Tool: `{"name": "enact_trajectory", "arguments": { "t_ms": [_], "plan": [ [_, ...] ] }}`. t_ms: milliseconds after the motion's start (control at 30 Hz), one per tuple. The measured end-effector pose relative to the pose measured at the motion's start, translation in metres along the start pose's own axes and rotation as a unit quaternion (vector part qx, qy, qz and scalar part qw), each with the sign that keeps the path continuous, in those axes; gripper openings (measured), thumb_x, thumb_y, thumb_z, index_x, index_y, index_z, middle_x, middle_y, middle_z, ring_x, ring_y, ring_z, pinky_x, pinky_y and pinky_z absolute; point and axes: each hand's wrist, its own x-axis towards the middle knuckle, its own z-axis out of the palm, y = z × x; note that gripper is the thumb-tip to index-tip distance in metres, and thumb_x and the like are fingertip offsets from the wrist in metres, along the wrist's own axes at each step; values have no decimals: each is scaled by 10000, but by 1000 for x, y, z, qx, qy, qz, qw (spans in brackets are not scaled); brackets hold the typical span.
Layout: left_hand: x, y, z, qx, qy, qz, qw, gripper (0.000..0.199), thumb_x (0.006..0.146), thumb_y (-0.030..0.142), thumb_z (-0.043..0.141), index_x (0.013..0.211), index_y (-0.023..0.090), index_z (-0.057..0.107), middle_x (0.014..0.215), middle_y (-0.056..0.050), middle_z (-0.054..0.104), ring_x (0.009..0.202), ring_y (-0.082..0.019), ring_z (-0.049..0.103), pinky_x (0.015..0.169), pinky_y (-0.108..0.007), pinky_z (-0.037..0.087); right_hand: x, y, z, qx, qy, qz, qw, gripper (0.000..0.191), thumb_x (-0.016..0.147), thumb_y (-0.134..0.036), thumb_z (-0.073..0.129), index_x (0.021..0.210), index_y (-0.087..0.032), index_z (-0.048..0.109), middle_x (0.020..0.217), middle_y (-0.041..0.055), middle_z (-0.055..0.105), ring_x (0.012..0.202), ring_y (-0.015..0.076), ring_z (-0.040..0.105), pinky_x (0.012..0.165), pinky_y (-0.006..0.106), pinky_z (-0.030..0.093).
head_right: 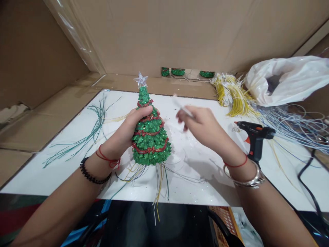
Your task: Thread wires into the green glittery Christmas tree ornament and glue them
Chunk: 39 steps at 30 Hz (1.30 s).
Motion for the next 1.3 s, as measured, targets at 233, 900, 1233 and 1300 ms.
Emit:
{"name": "enact_trajectory", "arguments": {
  "t_ms": [233,900,1233,1300],
  "plan": [
    [0,2,3,1,14,15,1000,306,770,437,648,708,159,538,641,14,553,561,-100,539,576,-237,458,-13,-12,-15,182,-457,7,871,323,942,-413,487,986,-164,686,671,19,688,445,74,550,423,201,393],
    [-5,4,8,49,52,36,997,268,794,404,631,693,176,532,654,31,518,566,-82,471,565,-204,407,-21,-12,32,-89,73,-384,916,231,820,-221,682,1050,-246,688,861,55,615,708,140,579,572,279,496],
    [-3,3,9,43,52,45,997,275,812,396,621,687,177,510,651,39,491,561,-69,454,569,-191,400,-22,-4,35,-80,62,-404,909,221,811,-108,643,984,-234,695,878,48,588,691,116,559,482,225,455],
    [-4,4,10,41,45,45,997,275,818,395,614,690,176,508,647,40,482,563,-68,454,556,-188,394,-23,-3,34,-85,46,-414,905,234,818,-82,620,977,-235,696,909,52,575,713,113,561,479,217,448]
  ]
}}
